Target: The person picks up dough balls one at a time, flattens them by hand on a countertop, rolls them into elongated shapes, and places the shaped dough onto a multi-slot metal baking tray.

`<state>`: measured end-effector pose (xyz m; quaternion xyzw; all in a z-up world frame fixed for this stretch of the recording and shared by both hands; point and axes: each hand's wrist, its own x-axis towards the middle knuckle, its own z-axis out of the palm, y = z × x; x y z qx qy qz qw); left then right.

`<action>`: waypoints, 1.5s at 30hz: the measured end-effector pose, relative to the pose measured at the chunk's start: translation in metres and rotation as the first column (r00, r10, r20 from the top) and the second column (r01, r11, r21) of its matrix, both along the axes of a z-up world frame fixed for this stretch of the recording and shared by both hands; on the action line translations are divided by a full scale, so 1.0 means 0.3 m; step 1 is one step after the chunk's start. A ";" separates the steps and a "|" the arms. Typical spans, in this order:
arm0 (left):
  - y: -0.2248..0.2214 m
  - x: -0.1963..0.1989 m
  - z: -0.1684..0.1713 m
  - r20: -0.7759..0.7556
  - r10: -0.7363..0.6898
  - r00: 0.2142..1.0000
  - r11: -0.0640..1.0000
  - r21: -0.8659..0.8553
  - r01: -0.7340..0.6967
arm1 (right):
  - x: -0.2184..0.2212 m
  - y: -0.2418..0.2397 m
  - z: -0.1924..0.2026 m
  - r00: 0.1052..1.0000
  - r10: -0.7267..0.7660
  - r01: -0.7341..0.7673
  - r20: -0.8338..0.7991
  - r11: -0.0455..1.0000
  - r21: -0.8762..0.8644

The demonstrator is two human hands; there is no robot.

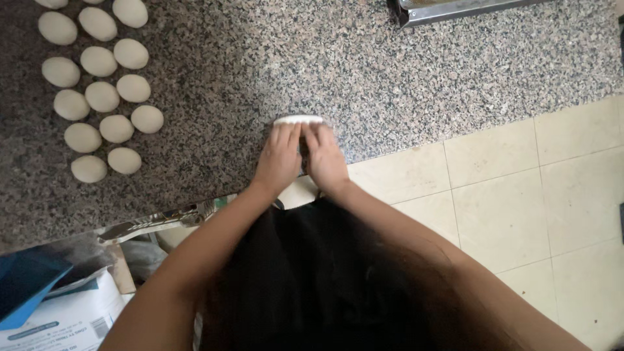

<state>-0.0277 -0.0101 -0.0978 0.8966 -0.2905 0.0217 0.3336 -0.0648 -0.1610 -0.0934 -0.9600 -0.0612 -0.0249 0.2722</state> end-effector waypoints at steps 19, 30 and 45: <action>0.010 -0.034 0.013 -0.008 0.010 1.000 0.998 -0.054 -0.010 | -0.031 0.003 -0.021 0.998 -0.045 0.041 0.042 0.995 0.094; 0.037 -0.093 -0.015 -0.142 -0.012 0.990 1.000 0.001 0.013 | -0.096 0.014 -0.067 0.998 0.024 -0.024 0.058 1.000 -0.003; 0.016 -0.122 -0.064 -0.110 -0.057 0.992 0.886 0.452 0.100 | -0.083 0.058 -0.065 0.987 0.093 -0.137 -0.135 0.918 -0.372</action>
